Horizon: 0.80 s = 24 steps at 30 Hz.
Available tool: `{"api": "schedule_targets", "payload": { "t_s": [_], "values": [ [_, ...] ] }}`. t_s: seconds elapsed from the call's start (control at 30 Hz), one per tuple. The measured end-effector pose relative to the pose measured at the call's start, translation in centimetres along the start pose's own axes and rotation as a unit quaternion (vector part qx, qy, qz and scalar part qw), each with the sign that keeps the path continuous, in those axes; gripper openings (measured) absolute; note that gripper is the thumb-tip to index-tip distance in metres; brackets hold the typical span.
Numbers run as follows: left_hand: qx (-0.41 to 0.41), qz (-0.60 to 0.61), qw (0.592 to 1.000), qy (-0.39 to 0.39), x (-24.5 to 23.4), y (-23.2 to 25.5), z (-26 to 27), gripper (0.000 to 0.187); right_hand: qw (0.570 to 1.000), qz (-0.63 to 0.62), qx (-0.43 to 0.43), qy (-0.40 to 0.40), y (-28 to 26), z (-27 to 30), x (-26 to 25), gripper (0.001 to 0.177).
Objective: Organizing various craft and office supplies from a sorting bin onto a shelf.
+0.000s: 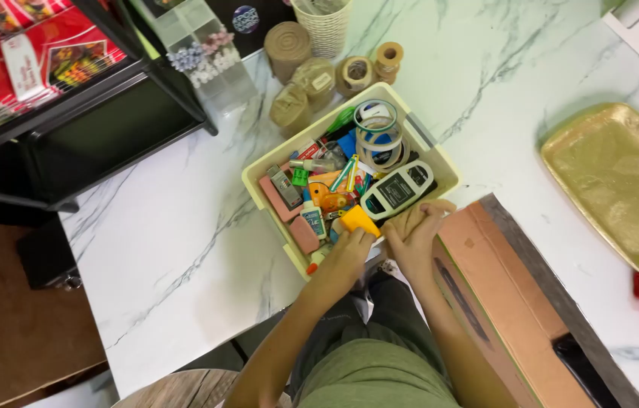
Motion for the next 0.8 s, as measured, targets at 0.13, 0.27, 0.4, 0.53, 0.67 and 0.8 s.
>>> {"api": "schedule_targets", "payload": {
  "t_s": [0.13,0.27,0.4,0.53,0.67,0.8],
  "values": [
    [-0.008,0.017,1.000,0.025,-1.8,-0.1,1.6,0.042,0.999,-0.028,0.003,-0.040,0.1,0.6,-0.8,0.074],
    [-0.030,0.067,0.996,0.052,-2.2,-0.2,2.0,0.040,0.980,-0.098,0.006,-0.174,0.8,-1.3,-3.6,0.069],
    [-0.068,0.122,0.989,0.041,-3.9,0.0,1.7,0.021,0.929,0.033,0.124,-0.348,-3.5,-4.6,-8.5,0.069],
    [-0.117,0.179,0.976,0.036,-6.3,-0.1,0.5,0.020,0.936,0.054,0.095,-0.335,-5.1,-7.5,-11.8,0.067],
    [-0.154,0.204,0.964,0.076,-7.0,-0.9,-1.3,0.021,0.953,0.006,0.154,-0.261,-7.1,-11.2,-13.0,0.066],
    [-0.155,0.206,0.960,0.108,-7.2,-0.9,-3.5,0.020,0.987,0.110,0.008,-0.121,-7.1,-14.9,-13.6,0.056]
  ]
}}
Point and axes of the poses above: each hand's wrist, its own z-axis away from the middle knuckle, its own x-axis out of the palm, y = z × x, the point moved 2 cm from there along -z, towards the middle knuckle, and after that the axes turned 1 degree about z, right-handed, at the moved point
